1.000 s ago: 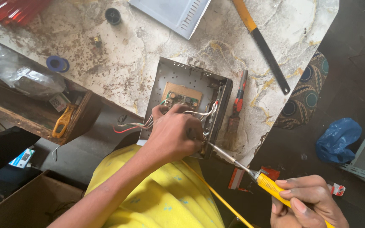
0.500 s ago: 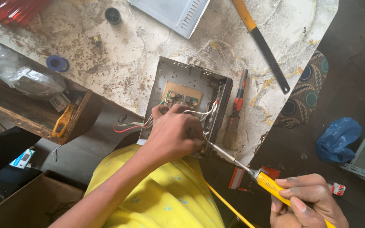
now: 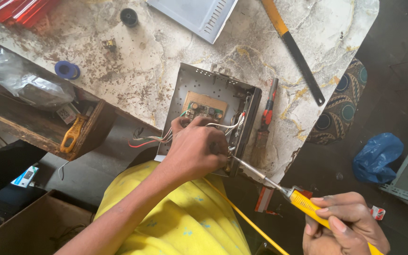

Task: The person uses a soldering iron to solder wires to a circuit board inside a metal box. They hold the wires in place with one hand while applying the soldering iron with the other, working on the connections within the open box.

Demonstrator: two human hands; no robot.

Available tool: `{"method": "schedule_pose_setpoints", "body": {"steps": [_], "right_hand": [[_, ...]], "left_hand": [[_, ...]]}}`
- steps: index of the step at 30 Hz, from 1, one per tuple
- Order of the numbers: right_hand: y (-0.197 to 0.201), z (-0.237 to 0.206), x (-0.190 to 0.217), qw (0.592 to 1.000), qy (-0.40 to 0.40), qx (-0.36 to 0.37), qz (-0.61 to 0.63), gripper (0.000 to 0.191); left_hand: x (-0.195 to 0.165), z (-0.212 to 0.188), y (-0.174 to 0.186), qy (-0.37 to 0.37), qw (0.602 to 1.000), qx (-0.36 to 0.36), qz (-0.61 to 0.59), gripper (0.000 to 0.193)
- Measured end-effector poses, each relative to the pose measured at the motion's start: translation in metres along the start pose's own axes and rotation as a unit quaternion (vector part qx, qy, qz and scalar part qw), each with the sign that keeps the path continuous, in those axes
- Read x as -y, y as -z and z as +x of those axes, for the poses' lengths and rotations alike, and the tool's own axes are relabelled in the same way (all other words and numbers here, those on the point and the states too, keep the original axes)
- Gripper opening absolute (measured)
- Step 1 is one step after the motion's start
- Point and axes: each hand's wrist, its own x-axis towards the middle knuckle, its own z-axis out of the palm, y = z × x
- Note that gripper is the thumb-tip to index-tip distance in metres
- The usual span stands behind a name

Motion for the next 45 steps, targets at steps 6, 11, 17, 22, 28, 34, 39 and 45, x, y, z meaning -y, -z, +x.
{"method": "schedule_pose_setpoints", "body": {"steps": [6,11,17,22,28,34,39,45], "right_hand": [[-0.005,0.002,0.002,0.994,0.058,0.015,-0.088,0.010],[-0.016,0.002,0.000,0.984,0.124,0.040,-0.119,0.009],[-0.006,0.006,-0.002,1.000,0.015,-0.004,0.015,0.015],[0.010,0.002,-0.008,1.000,0.003,0.019,-0.014,0.018],[0.014,-0.001,-0.012,0.999,0.003,0.023,-0.029,0.020],[0.005,0.001,-0.007,0.998,0.002,0.004,-0.059,0.017],[-0.001,-0.001,-0.008,0.999,0.010,-0.040,0.011,0.018],[0.008,0.002,-0.008,1.000,-0.003,0.000,0.029,0.021]], "left_hand": [[0.002,-0.001,0.000,-0.006,1.000,-0.003,-0.003,0.011],[0.002,0.000,0.001,-0.017,1.000,-0.013,-0.009,0.011],[0.001,0.002,0.001,0.022,0.999,0.028,0.010,0.009],[0.001,0.002,0.001,0.004,1.000,0.003,0.005,0.009],[0.001,0.002,0.000,0.016,1.000,0.008,0.007,0.011],[0.002,0.003,-0.001,0.010,1.000,0.004,0.009,0.010],[0.001,0.002,0.000,0.019,1.000,0.011,0.010,0.011],[-0.001,0.002,0.000,0.016,1.000,0.011,0.003,0.012]]}}
